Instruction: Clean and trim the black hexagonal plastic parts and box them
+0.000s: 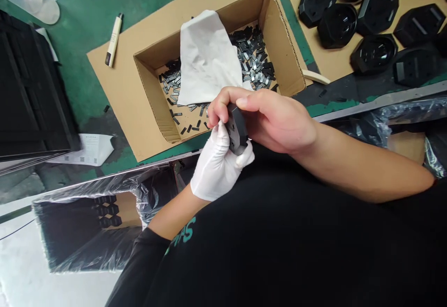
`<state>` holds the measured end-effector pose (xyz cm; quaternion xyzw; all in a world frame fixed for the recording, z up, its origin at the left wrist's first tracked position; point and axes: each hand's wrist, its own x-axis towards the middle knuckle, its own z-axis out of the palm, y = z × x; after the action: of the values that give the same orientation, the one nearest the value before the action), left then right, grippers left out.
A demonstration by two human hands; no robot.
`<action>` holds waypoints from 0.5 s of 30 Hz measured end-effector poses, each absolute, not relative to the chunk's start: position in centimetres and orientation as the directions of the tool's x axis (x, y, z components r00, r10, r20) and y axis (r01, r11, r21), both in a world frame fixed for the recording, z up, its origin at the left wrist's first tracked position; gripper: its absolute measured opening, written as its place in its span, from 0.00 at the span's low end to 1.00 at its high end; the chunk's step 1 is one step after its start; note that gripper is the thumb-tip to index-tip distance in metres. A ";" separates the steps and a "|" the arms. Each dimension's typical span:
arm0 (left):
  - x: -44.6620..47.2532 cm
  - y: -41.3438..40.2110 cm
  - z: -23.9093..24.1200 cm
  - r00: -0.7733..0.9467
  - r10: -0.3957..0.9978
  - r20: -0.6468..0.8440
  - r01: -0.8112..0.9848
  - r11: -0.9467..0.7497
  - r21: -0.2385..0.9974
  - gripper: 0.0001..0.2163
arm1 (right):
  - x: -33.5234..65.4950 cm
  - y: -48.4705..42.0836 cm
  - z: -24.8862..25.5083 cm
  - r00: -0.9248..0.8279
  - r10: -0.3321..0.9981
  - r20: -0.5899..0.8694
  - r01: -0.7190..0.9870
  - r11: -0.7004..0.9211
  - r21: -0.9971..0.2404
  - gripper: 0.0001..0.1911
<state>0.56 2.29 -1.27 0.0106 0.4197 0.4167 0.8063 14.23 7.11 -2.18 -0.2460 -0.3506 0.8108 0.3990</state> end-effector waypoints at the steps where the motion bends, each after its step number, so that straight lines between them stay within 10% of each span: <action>1: 0.6 2.4 -1.1 0.292 0.671 -0.682 -0.659 0.658 0.364 0.11 | 14.2 7.1 -2.3 -0.558 0.824 -0.103 -0.498 -0.431 -0.753 0.09; 15: 0.8 2.3 -1.0 0.327 0.693 -0.642 -0.668 0.650 0.361 0.18 | 15.5 6.6 -3.5 -0.588 0.809 -0.019 -0.496 -0.379 -0.781 0.20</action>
<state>0.84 2.28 -1.01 0.0155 0.4023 0.4178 0.8144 15.54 6.65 -3.45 -0.2044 -0.3826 0.8047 0.4053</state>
